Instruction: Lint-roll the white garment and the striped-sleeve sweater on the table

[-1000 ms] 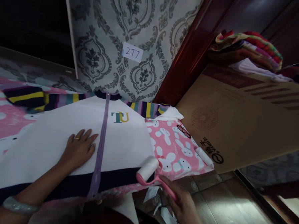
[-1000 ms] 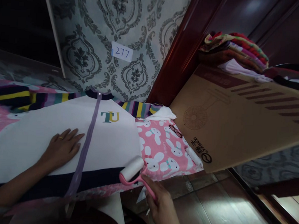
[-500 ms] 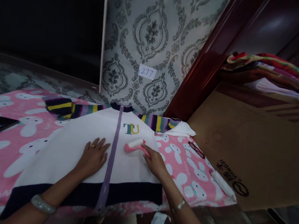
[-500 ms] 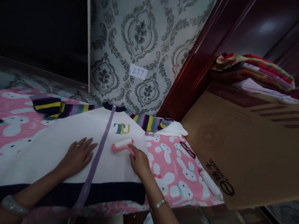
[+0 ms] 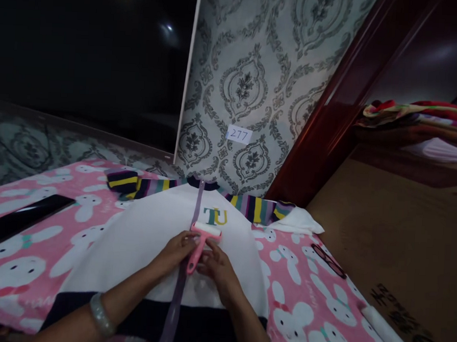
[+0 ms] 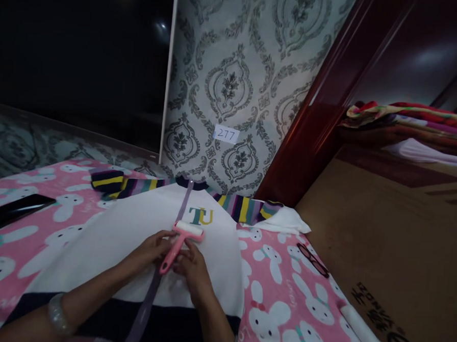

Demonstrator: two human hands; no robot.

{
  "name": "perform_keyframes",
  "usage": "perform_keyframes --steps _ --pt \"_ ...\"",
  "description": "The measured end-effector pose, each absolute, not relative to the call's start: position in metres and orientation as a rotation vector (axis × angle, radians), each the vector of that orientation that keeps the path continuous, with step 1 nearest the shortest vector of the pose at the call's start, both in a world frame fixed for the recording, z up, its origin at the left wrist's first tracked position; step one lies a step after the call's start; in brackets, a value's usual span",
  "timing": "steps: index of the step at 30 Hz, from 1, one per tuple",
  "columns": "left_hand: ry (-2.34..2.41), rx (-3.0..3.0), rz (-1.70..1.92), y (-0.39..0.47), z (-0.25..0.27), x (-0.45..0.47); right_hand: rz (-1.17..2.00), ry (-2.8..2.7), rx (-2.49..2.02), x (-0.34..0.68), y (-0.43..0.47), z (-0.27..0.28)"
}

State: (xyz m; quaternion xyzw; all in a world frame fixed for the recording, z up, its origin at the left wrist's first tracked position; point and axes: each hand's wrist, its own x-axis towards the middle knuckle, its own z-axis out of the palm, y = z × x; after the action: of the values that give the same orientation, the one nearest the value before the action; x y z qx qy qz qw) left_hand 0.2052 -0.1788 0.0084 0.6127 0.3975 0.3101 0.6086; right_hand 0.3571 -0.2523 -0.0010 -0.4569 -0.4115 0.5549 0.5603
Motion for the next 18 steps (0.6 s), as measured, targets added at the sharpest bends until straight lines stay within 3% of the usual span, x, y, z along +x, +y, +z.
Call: perform_keyframes --steps 5,13,18 --pt "0.998 1.577 0.722 -0.186 0.003 0.222 1.113 -1.244 -1.326 0.376 -0.269 -0.013" --pt "1.295 2.071 0.782 -0.154 0.023 0.168 0.232 -1.633 -1.725 0.481 -0.274 -0.020" --pt "1.677 2.220 0.609 -0.113 0.014 0.137 -0.008 -1.894 -1.816 0.500 -0.268 -0.055"
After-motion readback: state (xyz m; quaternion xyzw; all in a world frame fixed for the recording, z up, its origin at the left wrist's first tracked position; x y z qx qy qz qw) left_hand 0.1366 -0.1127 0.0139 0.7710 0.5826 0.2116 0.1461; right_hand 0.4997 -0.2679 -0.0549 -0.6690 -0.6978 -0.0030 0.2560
